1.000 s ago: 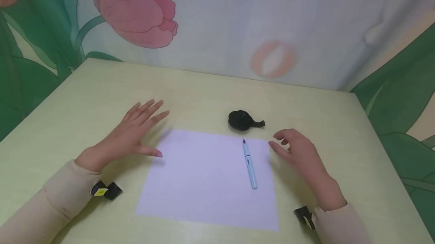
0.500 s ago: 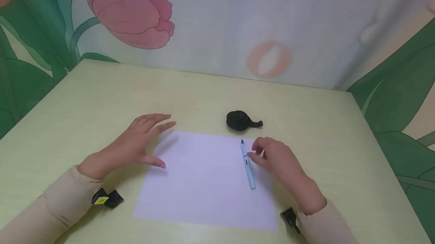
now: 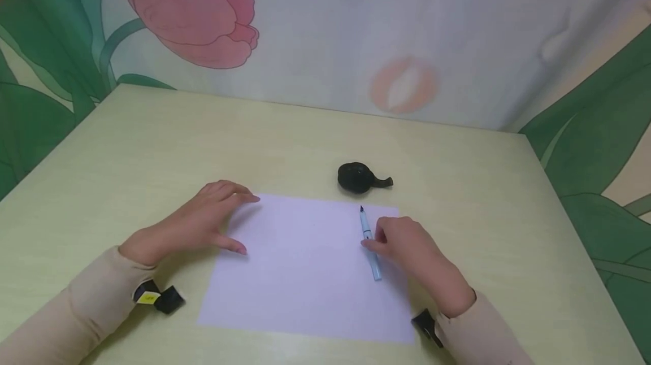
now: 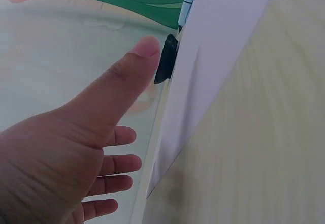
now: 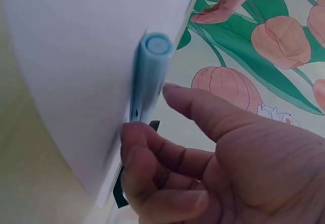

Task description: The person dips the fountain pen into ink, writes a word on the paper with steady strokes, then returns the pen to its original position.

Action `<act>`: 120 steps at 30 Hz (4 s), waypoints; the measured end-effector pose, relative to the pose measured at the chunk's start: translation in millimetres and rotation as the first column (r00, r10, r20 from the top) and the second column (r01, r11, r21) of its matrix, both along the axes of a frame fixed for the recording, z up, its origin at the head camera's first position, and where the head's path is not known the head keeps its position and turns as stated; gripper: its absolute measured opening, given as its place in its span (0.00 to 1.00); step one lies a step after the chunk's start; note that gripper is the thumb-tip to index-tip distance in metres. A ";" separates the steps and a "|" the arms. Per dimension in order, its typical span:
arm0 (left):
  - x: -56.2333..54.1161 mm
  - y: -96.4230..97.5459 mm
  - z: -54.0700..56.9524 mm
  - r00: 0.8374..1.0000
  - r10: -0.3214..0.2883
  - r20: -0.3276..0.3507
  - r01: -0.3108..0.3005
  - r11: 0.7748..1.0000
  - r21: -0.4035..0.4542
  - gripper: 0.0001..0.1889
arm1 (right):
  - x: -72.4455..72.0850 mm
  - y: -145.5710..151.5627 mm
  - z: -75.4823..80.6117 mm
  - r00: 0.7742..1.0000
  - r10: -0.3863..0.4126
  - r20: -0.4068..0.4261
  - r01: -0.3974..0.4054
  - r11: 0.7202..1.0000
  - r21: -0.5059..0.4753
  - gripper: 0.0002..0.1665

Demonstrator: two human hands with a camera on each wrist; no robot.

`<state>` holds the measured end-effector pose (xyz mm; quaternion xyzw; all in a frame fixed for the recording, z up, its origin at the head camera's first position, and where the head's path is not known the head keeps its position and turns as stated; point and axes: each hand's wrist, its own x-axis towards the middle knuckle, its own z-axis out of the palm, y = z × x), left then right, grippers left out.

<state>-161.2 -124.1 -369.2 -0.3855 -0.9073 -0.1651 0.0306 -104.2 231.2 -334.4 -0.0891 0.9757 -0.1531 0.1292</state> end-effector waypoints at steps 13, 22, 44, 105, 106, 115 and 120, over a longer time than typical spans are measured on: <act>-4.3 -5.6 -7.3 0.999 -0.010 0.045 0.010 1.000 0.003 0.41 | -4.3 -2.7 -4.4 0.999 0.013 0.045 -0.015 0.999 0.042 0.15; -2.7 -8.1 -10.2 0.998 -0.012 0.066 0.011 1.000 0.015 0.40 | -0.8 1.5 3.3 0.999 0.014 0.039 -0.016 0.999 0.042 0.14; -4.6 -9.0 -9.5 0.997 -0.018 0.080 0.016 1.000 0.024 0.40 | -3.8 18.3 39.8 0.998 -0.062 -0.020 0.056 0.974 -0.221 0.08; -1.2 -10.3 -11.5 0.996 -0.008 0.086 0.005 0.999 0.032 0.38 | -42.2 24.7 9.3 0.965 -0.261 0.042 0.125 0.314 -0.941 0.05; -1.4 -10.2 -11.2 0.996 -0.007 0.086 0.005 0.999 0.032 0.38 | -42.5 25.2 8.6 0.967 -0.249 0.050 0.127 0.305 -0.944 0.05; -2.6 -8.3 -10.1 0.996 -0.012 0.093 0.008 0.999 0.039 0.39 | -44.4 30.7 4.6 0.987 -0.138 0.087 0.123 0.280 -0.952 0.07; -3.4 -7.6 -10.5 0.996 -0.013 0.092 0.010 0.999 0.038 0.39 | -44.4 33.3 6.7 0.986 -0.127 0.107 0.137 0.254 -0.958 0.09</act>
